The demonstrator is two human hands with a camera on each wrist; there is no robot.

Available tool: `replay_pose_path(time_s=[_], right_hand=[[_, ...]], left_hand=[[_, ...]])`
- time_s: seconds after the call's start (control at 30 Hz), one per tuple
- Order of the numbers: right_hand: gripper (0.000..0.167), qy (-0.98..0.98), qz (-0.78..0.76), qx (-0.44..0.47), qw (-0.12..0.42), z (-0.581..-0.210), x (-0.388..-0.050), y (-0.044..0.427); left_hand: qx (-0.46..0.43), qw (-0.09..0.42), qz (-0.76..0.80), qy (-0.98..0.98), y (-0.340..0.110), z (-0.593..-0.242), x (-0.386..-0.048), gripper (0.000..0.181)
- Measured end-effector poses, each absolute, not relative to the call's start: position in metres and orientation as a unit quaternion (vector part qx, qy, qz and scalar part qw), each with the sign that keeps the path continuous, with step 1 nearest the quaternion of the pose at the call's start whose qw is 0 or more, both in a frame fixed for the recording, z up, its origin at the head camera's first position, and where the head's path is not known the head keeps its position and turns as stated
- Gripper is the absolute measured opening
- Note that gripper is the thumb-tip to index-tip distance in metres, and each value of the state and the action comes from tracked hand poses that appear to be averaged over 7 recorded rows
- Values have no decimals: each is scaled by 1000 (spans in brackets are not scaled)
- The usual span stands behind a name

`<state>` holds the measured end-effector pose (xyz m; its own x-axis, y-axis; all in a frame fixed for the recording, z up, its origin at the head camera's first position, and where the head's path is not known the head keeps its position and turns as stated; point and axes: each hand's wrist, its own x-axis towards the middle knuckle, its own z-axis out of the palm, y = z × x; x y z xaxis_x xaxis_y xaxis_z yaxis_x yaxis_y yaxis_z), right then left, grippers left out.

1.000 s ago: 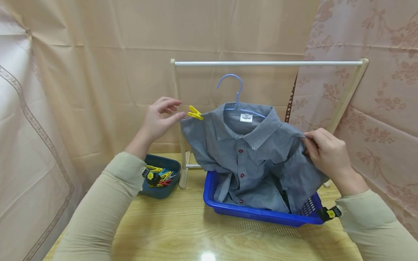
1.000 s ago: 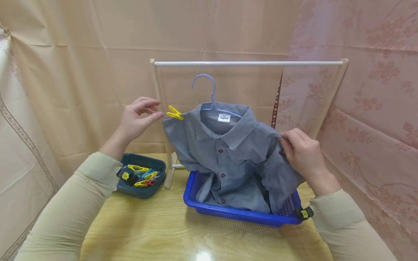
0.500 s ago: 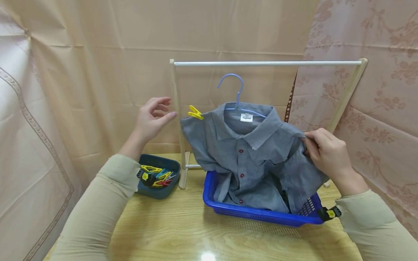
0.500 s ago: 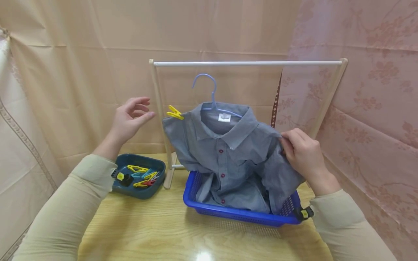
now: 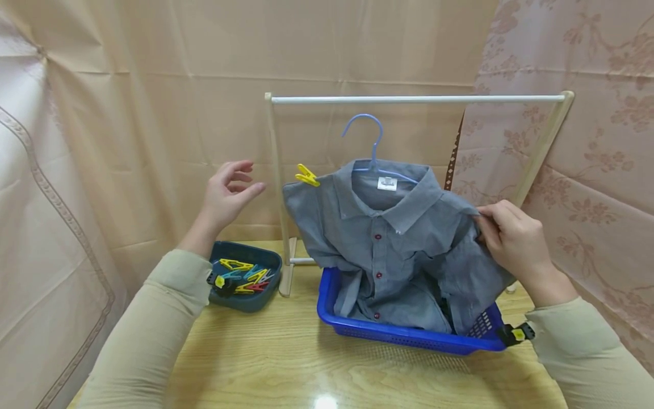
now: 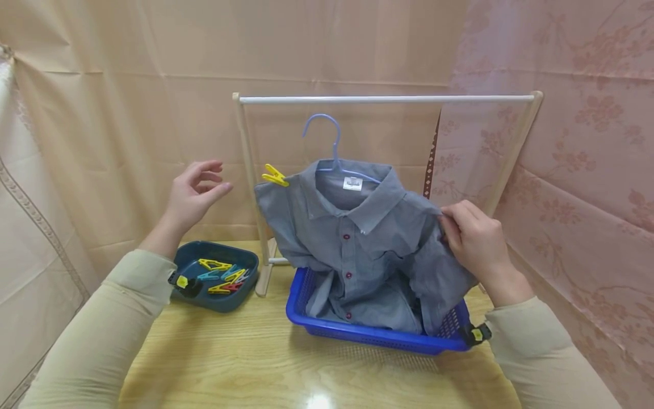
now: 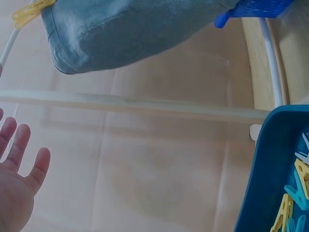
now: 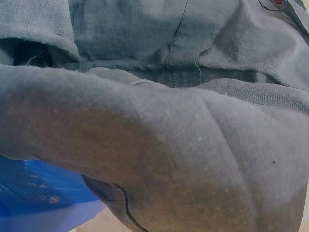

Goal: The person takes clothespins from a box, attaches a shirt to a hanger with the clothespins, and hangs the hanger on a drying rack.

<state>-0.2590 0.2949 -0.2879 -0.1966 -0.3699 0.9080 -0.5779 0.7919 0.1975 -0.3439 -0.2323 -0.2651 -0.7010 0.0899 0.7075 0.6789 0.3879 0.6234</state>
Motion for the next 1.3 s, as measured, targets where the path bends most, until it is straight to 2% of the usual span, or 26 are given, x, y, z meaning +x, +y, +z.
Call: replay_pose_path(time_s=[0.37,0.6,0.9,1.3], right_hand=[[52,-772,99,302,551,-286,-256,294],[52,-773,97,301,549,-288,-258,295],[53,-784,84,300,537,-287,-255,295],[52,-772,99,299,552,-289,-257,294]], left_hand=[[-229,294,-485,-791,-247,-279,-347,53],[-219,291,-471,-803,-245,-278,-329,52],[-210,274,-455,-821,-264,-306,-354,58],[-205,236,-426,-849,-271,-325,-360,60]])
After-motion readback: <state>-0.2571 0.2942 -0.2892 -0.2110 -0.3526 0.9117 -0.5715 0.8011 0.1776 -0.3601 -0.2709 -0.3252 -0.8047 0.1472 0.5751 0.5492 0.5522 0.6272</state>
